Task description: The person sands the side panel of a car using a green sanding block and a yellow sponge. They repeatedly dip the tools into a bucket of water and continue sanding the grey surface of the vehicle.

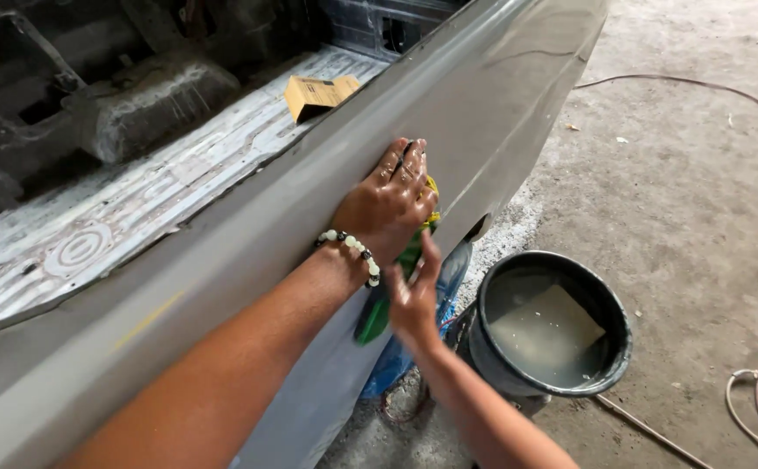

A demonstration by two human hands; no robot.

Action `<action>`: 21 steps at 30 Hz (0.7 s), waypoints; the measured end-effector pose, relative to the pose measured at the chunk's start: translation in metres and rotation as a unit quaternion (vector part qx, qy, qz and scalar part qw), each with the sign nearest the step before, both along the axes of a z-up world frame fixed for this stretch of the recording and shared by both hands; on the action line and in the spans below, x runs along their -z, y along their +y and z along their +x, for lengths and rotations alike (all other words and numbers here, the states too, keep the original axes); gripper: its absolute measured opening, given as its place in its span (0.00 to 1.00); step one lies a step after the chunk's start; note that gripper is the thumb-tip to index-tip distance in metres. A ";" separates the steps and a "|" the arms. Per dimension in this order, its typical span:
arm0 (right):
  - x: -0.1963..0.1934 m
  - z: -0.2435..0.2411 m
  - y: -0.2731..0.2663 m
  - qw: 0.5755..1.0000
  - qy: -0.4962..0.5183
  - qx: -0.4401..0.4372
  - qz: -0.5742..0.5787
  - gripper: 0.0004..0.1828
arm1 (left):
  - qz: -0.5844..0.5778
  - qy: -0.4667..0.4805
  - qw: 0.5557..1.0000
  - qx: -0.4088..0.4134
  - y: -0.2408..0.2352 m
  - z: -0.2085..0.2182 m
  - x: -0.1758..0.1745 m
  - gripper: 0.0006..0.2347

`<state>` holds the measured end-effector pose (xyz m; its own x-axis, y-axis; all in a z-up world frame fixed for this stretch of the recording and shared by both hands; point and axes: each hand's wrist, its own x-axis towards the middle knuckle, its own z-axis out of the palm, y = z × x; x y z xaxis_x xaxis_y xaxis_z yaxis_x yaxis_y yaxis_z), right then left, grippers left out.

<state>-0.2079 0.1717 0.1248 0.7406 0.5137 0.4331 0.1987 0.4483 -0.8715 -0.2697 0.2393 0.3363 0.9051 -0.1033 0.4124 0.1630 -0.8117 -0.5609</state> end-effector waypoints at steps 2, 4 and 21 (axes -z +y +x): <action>0.024 0.041 0.010 0.991 -0.116 0.064 0.014 0.36 | -0.032 0.020 0.999 -0.006 -0.002 0.003 0.010 0.14; 0.027 0.083 0.022 0.998 0.051 0.035 -0.016 0.37 | -0.017 0.037 0.999 -0.016 -0.004 0.009 0.011 0.14; 0.055 0.041 0.011 0.980 0.172 0.030 -0.093 0.37 | 0.000 0.047 0.999 -0.020 -0.011 0.011 0.015 0.12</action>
